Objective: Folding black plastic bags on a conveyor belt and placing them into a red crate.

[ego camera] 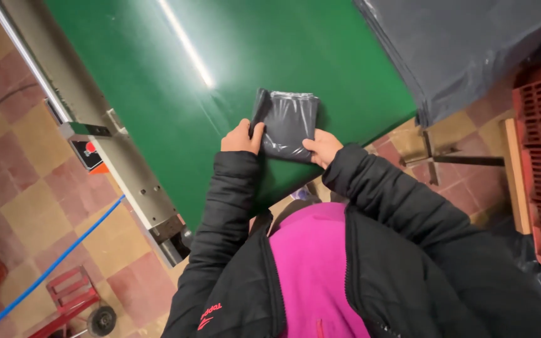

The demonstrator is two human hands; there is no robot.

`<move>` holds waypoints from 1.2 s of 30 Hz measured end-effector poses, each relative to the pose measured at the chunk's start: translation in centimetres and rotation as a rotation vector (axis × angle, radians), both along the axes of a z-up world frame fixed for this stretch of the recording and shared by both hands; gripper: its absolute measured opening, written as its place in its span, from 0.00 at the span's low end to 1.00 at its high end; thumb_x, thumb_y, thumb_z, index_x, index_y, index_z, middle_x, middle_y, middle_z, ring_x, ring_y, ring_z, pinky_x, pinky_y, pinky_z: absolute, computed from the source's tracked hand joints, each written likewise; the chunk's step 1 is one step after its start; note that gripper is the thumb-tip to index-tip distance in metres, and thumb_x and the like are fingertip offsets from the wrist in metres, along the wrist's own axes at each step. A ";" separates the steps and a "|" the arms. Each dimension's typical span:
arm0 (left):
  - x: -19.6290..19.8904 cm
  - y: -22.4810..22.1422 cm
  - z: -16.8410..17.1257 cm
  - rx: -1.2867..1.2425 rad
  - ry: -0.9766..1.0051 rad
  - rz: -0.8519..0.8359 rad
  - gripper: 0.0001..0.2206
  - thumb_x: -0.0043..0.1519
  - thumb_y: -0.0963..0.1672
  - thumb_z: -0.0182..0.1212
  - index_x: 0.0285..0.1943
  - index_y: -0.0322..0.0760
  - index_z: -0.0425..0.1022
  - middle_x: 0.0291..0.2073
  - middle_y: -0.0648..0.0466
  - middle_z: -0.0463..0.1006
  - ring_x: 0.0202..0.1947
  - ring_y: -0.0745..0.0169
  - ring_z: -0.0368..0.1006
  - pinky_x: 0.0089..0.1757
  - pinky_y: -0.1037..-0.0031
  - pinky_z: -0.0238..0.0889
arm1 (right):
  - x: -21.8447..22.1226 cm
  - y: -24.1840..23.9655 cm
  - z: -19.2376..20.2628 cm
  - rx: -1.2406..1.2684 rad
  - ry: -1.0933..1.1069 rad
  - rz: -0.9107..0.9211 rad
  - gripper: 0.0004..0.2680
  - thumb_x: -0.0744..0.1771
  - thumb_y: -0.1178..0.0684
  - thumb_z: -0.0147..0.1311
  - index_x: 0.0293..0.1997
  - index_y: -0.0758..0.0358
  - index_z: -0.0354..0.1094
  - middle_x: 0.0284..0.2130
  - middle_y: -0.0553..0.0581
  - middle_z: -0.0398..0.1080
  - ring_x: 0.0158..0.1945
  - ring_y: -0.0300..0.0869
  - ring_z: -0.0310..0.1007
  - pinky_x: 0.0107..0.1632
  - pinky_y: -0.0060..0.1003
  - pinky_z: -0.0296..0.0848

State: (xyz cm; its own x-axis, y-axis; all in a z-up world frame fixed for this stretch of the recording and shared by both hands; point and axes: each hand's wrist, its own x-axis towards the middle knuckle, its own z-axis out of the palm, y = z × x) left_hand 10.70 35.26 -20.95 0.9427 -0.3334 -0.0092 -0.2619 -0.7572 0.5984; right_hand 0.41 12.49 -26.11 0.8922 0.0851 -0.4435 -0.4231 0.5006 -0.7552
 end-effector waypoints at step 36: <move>0.8 -33.5 13.7 -0.670 0.431 -0.525 0.10 0.65 0.41 0.64 0.52 0.33 0.73 0.36 0.50 0.80 0.38 0.64 0.74 0.44 0.70 0.71 | -1.4 -51.6 2.8 -0.207 -0.656 -0.280 0.09 0.71 0.61 0.43 0.58 0.65 0.57 0.45 0.58 0.67 0.54 0.42 0.68 0.60 0.34 0.67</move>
